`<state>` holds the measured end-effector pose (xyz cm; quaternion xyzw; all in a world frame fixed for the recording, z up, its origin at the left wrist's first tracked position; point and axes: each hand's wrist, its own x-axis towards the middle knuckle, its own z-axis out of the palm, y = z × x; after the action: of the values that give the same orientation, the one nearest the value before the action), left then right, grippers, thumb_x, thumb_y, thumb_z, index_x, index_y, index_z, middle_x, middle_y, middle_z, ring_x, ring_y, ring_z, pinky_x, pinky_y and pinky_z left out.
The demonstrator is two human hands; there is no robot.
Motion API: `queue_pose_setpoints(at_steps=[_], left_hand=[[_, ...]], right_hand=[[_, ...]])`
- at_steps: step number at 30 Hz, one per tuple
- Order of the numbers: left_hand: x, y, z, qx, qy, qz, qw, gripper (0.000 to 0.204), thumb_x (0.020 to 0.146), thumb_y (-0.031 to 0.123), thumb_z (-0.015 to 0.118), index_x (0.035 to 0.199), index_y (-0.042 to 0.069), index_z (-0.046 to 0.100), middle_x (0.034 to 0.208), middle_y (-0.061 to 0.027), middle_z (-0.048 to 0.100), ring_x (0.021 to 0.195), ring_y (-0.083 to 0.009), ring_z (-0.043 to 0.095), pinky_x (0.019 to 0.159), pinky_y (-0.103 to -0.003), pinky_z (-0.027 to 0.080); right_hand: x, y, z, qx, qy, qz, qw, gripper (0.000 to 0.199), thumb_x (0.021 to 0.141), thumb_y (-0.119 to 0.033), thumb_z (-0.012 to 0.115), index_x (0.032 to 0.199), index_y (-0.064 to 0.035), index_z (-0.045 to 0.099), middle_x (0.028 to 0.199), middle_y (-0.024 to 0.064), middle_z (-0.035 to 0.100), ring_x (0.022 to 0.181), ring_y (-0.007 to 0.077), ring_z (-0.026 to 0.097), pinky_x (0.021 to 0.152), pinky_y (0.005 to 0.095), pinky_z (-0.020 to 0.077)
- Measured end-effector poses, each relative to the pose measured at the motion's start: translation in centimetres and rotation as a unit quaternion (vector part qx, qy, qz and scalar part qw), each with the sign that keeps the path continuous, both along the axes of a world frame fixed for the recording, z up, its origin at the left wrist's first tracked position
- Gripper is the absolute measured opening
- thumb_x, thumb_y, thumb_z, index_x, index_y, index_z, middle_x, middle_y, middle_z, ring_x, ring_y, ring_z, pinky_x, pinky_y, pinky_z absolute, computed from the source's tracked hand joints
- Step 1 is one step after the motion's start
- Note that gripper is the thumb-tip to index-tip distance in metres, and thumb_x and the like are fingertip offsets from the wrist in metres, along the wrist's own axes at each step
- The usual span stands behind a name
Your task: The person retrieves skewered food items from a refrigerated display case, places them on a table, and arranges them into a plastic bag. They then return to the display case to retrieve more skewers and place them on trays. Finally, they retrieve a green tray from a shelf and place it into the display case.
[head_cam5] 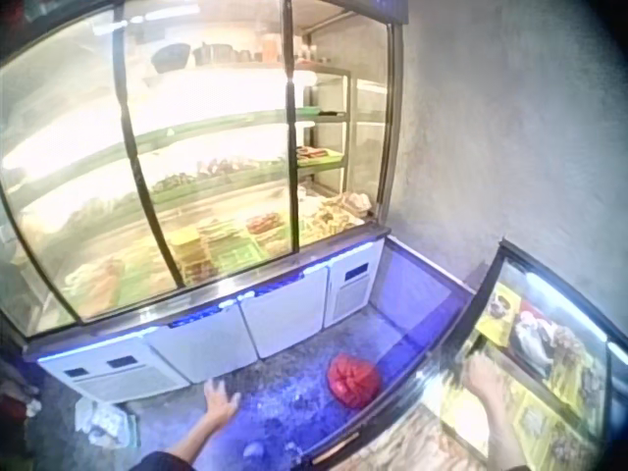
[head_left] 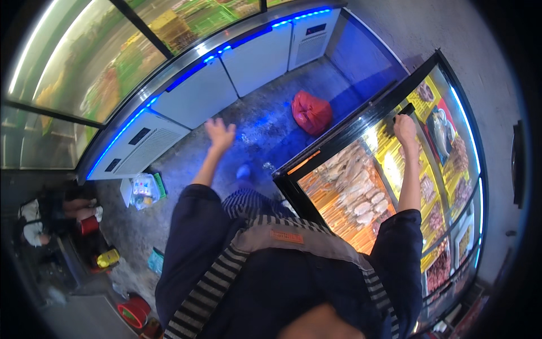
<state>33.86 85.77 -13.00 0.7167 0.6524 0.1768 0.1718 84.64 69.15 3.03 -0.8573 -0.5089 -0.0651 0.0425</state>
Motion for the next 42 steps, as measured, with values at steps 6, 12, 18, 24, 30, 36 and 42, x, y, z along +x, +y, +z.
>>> queue_pose_setpoints(at_steps=[6,12,18,24,30,36,42], left_hand=[[-8.0,11.3,0.0,-0.030,0.036,0.045,0.998,0.072,0.072,0.029,0.058,0.124,-0.007,0.024,0.129,-0.0312,0.015,0.121,-0.0435,0.012,0.101,-0.045,0.013],[-7.1,22.8,-2.3,-0.077,0.094,-0.078,0.989,0.074,0.071,0.025,0.057,0.126,-0.007,0.018,0.130,-0.0275,0.018,0.121,-0.0397,0.018,0.101,-0.043,0.014],[-4.1,28.0,-5.8,-0.095,0.129,-0.152,0.975,0.076,0.072,0.026,0.054,0.128,-0.006,0.014,0.130,-0.0245,0.022,0.121,-0.0383,0.020,0.101,-0.044,0.014],[-1.4,28.3,-4.7,-0.107,0.195,-0.081,0.972,0.081,0.072,0.042,0.052,0.128,-0.005,0.017,0.131,-0.0205,0.024,0.123,-0.0344,0.019,0.101,-0.046,0.009],[-2.6,20.5,-4.8,-0.014,0.118,-0.082,0.990,0.080,0.067,0.044,0.057,0.118,-0.011,0.029,0.120,-0.0253,0.034,0.115,-0.0374,0.028,0.100,-0.047,0.012],[-14.8,6.1,-2.9,-0.090,0.036,-0.276,0.956,0.077,0.061,0.039,0.064,0.110,-0.013,0.034,0.113,-0.0272,0.034,0.113,-0.0403,0.026,0.099,-0.050,0.013],[-26.6,-0.3,1.1,-0.230,0.133,-0.222,0.938,0.087,0.054,0.027,0.069,0.115,-0.018,0.027,0.126,-0.0303,0.018,0.121,-0.0418,0.015,0.102,-0.042,0.014]], right_hand=[[-14.4,2.3,-1.7,0.017,0.027,0.126,0.992,0.014,0.078,-0.012,0.048,0.070,-0.0018,0.052,0.064,0.0199,0.052,0.058,0.0360,0.053,0.054,0.0429,0.0425],[-23.2,7.6,-3.4,-0.018,-0.103,0.182,0.978,0.015,0.074,-0.014,0.054,0.069,-0.0020,0.046,0.068,0.0202,0.053,0.065,0.0353,0.054,0.079,0.0484,0.0369],[-23.8,7.3,-6.2,-0.197,0.039,0.116,0.973,0.013,0.077,-0.015,0.050,0.070,-0.0037,0.048,0.061,0.0146,0.052,0.062,0.0302,0.053,0.070,0.0402,0.0368],[-23.0,5.7,-9.1,-0.215,0.050,0.097,0.971,0.012,0.078,-0.012,0.047,0.068,-0.0055,0.049,0.061,0.0121,0.053,0.061,0.0270,0.054,0.064,0.0378,0.0380],[-23.7,7.6,-7.2,-0.286,0.055,0.094,0.952,0.009,0.077,-0.011,0.047,0.070,-0.0066,0.049,0.064,0.0109,0.055,0.066,0.0252,0.056,0.070,0.0363,0.0394],[-23.6,6.4,-7.9,-0.230,0.081,0.076,0.967,0.014,0.079,-0.012,0.047,0.068,-0.0038,0.048,0.063,0.0136,0.055,0.061,0.0288,0.055,0.066,0.0380,0.0411],[-23.4,8.6,-8.8,-0.234,0.165,0.226,0.931,0.009,0.071,-0.006,0.050,0.063,-0.0024,0.047,0.060,0.0155,0.052,0.058,0.0322,0.053,0.056,0.0421,0.0404]])
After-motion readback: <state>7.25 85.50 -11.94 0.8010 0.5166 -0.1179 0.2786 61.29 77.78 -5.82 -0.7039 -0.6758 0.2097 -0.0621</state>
